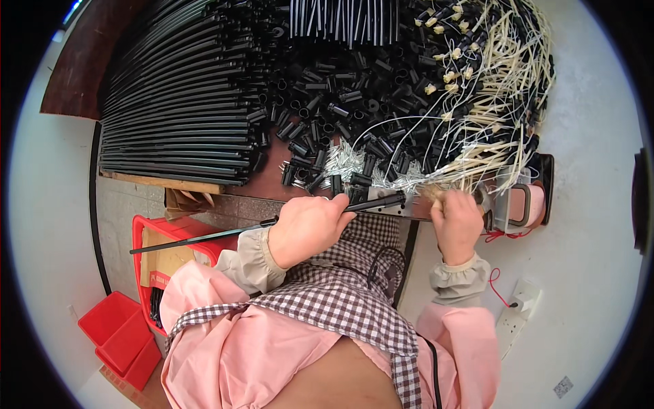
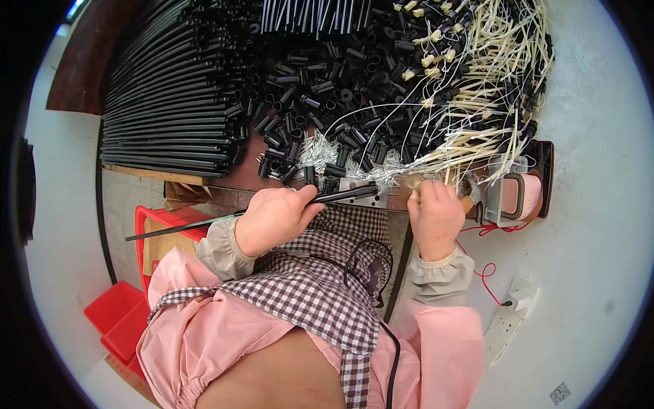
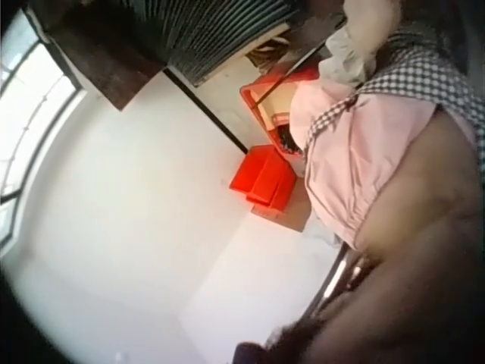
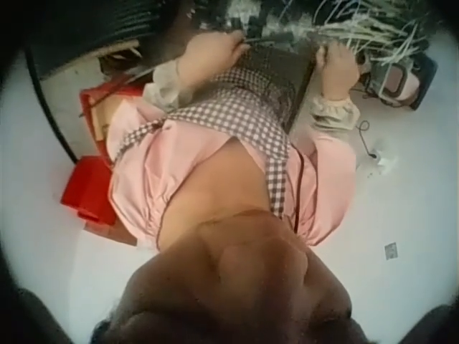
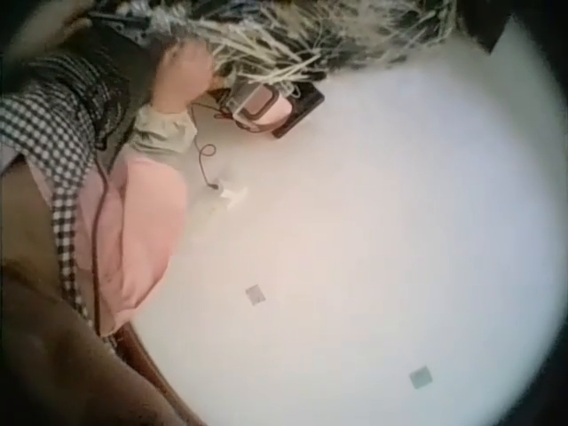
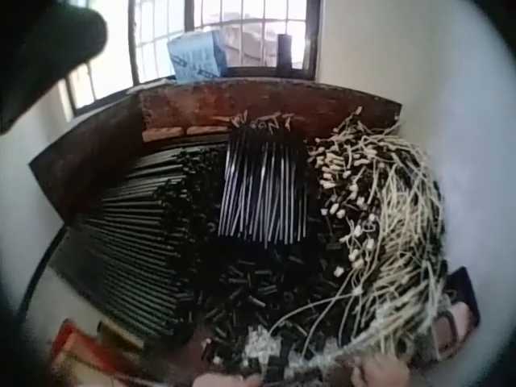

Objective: Assembling components by connecting wires to rods at a workbench.

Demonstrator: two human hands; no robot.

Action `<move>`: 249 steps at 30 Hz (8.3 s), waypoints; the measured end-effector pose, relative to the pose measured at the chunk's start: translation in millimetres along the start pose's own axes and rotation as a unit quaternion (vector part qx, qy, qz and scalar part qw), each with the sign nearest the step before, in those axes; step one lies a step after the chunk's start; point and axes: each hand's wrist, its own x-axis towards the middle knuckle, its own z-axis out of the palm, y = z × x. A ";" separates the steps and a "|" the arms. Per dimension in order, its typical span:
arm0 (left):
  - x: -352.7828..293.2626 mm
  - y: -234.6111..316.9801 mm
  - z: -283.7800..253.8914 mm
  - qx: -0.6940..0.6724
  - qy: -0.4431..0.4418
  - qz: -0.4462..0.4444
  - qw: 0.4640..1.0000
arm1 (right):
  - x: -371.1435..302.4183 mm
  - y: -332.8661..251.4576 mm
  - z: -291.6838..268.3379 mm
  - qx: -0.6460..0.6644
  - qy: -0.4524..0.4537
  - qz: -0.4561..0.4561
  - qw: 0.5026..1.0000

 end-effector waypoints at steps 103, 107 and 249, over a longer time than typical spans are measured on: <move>119.9 2.4 -105.4 -0.229 0.199 0.182 0.935 | -4.5 -33.6 -49.1 0.455 0.088 0.094 0.881; 53.2 39.0 -25.8 -0.599 0.099 0.135 0.783 | 5.3 -67.1 5.4 0.498 -0.281 0.138 0.808; -102.5 -50.1 7.7 -0.226 0.176 -0.111 0.952 | 166.0 -101.2 102.3 0.078 0.003 -0.272 0.959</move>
